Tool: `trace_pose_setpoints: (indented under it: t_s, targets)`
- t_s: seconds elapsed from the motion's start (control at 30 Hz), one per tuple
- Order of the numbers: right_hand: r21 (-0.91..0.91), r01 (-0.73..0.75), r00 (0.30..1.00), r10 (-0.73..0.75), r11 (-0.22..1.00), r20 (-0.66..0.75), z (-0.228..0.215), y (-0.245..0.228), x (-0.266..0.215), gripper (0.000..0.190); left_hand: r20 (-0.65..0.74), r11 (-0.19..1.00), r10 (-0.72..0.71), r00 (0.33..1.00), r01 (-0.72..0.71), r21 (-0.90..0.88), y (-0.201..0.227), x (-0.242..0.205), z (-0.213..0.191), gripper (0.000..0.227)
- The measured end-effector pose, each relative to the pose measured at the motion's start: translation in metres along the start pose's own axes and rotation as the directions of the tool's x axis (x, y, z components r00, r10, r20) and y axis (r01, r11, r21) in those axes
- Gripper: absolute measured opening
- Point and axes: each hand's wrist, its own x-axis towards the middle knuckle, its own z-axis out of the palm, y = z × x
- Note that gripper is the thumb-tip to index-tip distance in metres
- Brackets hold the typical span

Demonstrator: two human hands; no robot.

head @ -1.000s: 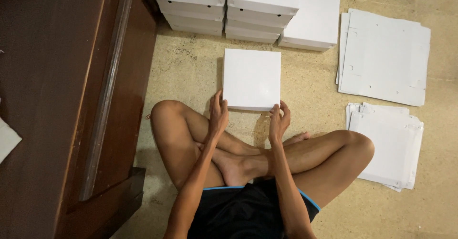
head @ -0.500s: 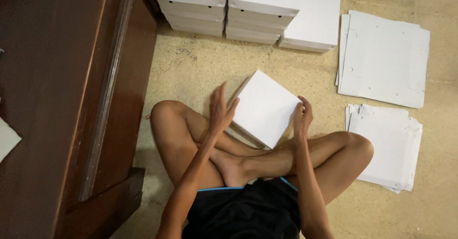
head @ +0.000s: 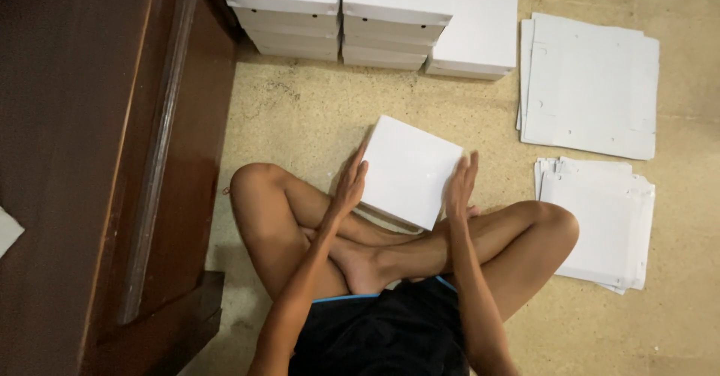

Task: The person sits on the floor and assembles white cardboard boxes by folding the flaps and securing them with small fasteners. They handle flat cardboard pieces and completed boxes, stacking the finished items nearby.

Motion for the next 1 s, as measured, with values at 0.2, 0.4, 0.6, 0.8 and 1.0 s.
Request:
trace_pose_setpoints:
  t_s: [0.2,0.4,0.6,0.8,1.0]
  targets:
    - [0.103,0.284,0.931,-0.300,0.953,0.209,-0.017,-0.094,-0.122,0.070,-0.018,0.999,0.007,1.000,-0.007,-0.042,0.025,-0.004,-0.002,0.059]
    - [0.060,0.150,0.942,-0.161,0.987,0.296,-0.026,-0.083,-0.110,0.071,-0.016,0.997,0.016,1.000,-0.017,-0.077,-0.005,0.010,0.005,0.068]
    - [0.049,0.024,0.978,-0.033,0.999,0.207,0.004,0.004,-0.032,0.074,0.059,0.978,-0.050,0.997,0.061,-0.201,0.016,0.000,-0.006,0.067]
    - [0.155,-0.007,0.982,-0.023,0.988,0.190,-0.077,-0.127,-0.135,0.079,0.084,0.917,-0.078,0.993,0.104,-0.385,0.020,-0.006,-0.011,0.081]
    - [-0.025,0.041,0.998,-0.042,0.999,-0.045,-0.135,-0.090,0.009,0.083,-0.038,0.918,-0.146,0.988,0.121,-0.378,0.004,0.005,-0.004,0.088]
